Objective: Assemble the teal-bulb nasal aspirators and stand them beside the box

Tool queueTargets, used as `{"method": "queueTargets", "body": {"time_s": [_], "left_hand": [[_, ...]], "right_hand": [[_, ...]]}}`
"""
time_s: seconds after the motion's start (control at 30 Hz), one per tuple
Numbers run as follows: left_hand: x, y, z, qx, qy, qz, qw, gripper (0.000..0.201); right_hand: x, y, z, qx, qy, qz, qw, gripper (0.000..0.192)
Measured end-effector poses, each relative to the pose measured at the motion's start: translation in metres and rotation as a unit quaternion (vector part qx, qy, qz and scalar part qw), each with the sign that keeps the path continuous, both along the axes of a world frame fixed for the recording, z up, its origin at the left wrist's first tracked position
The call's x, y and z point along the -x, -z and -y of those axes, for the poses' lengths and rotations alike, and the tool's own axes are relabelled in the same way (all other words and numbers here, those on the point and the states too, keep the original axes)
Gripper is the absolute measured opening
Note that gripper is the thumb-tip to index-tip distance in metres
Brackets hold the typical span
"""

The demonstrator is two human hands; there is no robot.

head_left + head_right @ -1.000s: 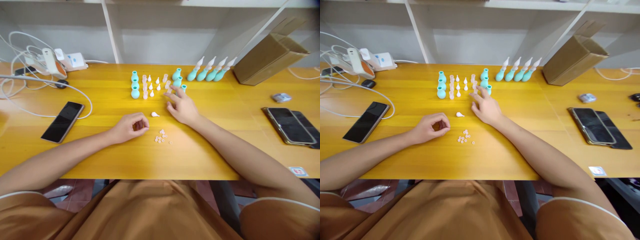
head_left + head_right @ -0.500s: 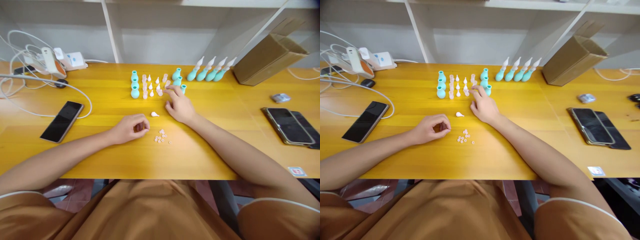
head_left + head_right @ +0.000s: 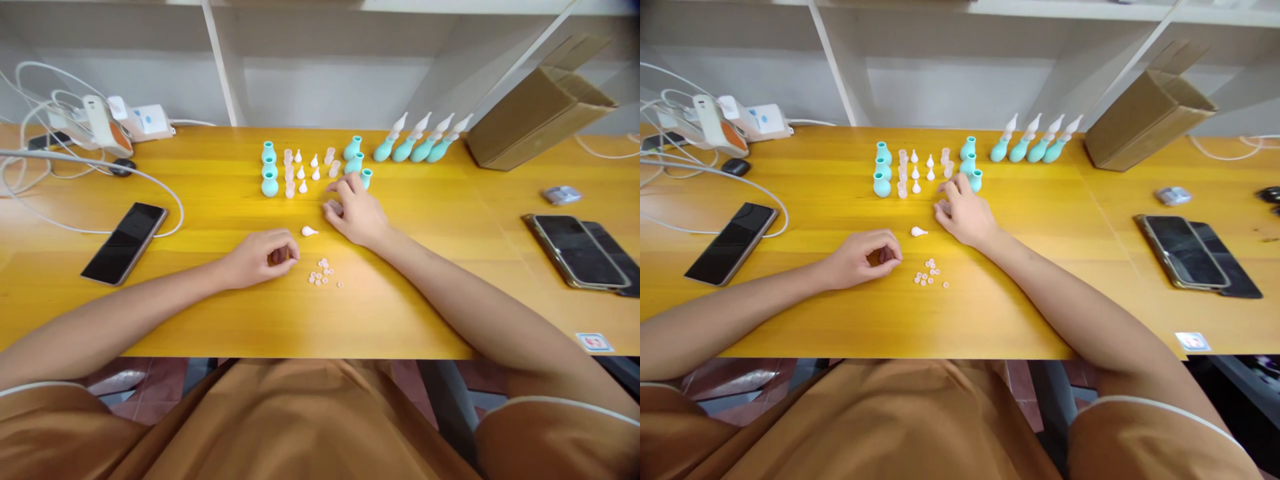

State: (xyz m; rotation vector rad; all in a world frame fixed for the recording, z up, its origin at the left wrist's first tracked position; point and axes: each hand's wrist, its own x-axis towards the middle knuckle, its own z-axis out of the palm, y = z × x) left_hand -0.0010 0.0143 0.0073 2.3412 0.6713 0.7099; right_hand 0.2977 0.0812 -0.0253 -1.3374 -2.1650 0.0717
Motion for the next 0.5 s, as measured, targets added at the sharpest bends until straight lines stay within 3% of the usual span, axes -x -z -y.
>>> {"method": "queueTargets", "body": {"time_s": [0.13,0.37,0.5], "left_hand": [[0.0004,0.0018,0.0001,-0.033,0.025,-0.017,0.999,0.006],[-0.003,0.005,0.0033,-0.243,0.125,-0.12,0.954,0.025],[-0.0052,0.0039,0.0074,-0.263,0.131,-0.134,0.946,0.026]], "right_hand": [[-0.0055,0.0052,-0.0025,-0.015,-0.065,0.004,0.998,0.021],[-0.0049,0.0098,-0.0007,-0.072,-0.149,-0.059,0.984,0.025],[-0.0003,0.0095,0.0029,-0.076,-0.163,-0.081,0.98,0.028]]}}
